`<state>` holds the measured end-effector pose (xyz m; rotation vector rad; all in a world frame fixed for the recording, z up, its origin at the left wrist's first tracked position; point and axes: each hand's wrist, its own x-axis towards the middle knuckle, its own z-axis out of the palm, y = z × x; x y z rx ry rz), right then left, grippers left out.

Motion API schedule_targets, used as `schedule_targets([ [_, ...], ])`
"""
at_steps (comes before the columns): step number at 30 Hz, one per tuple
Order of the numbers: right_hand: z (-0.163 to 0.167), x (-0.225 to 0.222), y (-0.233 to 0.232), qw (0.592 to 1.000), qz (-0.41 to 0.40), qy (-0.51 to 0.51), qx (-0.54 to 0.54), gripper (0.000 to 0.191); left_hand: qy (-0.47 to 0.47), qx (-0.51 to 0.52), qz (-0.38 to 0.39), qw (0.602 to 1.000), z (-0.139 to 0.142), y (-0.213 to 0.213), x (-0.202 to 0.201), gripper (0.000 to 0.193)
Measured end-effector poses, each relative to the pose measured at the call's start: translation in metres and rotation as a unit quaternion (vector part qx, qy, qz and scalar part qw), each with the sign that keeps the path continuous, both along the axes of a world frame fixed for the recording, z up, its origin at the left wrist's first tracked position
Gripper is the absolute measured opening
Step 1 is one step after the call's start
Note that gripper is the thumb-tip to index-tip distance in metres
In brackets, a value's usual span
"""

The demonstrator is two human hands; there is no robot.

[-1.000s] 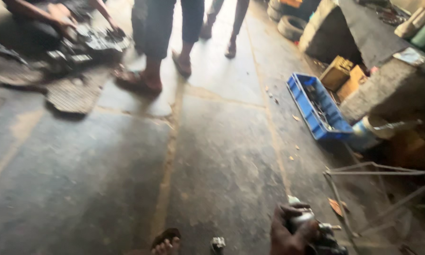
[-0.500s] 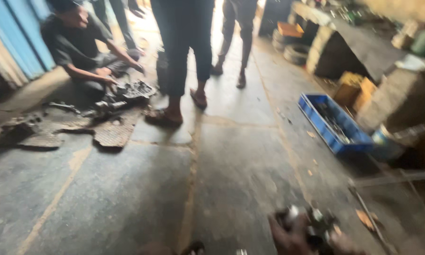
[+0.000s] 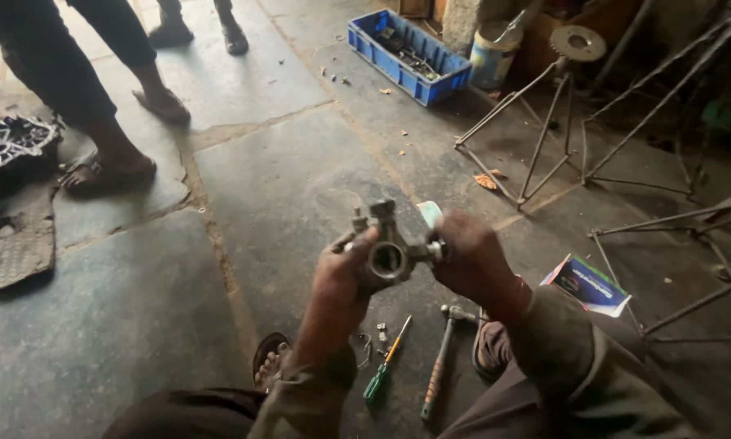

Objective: The person disassembles and reassembles a carburetor using a screwdriver. They loosen screws, remove the bowl, inspect internal components, and then tighten the screws to secure the parts together while holding the carburetor in their hands.

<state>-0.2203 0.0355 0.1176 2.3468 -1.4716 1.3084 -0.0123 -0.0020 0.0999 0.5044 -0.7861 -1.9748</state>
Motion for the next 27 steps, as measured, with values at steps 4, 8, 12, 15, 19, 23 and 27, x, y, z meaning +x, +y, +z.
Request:
schedule_targets([
  [4, 0.029, -0.006, 0.011, 0.888, 0.18, -0.291, 0.307, 0.048, 0.041, -0.015, -0.028, 0.999, 0.02, -0.008, 0.009, 0.036],
  [8, 0.04, 0.004, 0.007, 0.797, 0.121, -0.456, 0.377, 0.038, 0.048, 0.009, -0.017, 0.999, 0.037, -0.016, 0.017, 0.033],
  [12, 0.042, 0.014, -0.007, 0.829, 0.06, -0.387, 0.4, 0.055, 0.083, 0.027, -0.055, 0.995, 0.036, -0.022, 0.026, 0.034],
  [15, 0.035, 0.012, -0.018, 0.838, 0.058, -0.305, 0.449, 0.056, 0.045, 0.069, -0.05, 0.995, 0.014, -0.028, 0.035, 0.034],
  [19, -0.002, 0.014, -0.036, 0.789, 0.08, -0.294, 0.533, 0.049, 0.103, 0.105, -0.108, 0.983, -0.029, -0.043, 0.04, 0.035],
  [23, -0.055, 0.012, -0.036, 0.754, 0.074, -0.357, 0.546, 0.034, -0.037, 0.236, -0.022, 0.971, -0.068, -0.04, 0.04, 0.03],
  [27, -0.086, 0.006, -0.033, 0.842, 0.076, -0.263, 0.465, 0.032, -0.075, 0.259, -0.018, 0.963, -0.087, -0.036, 0.036, 0.036],
])
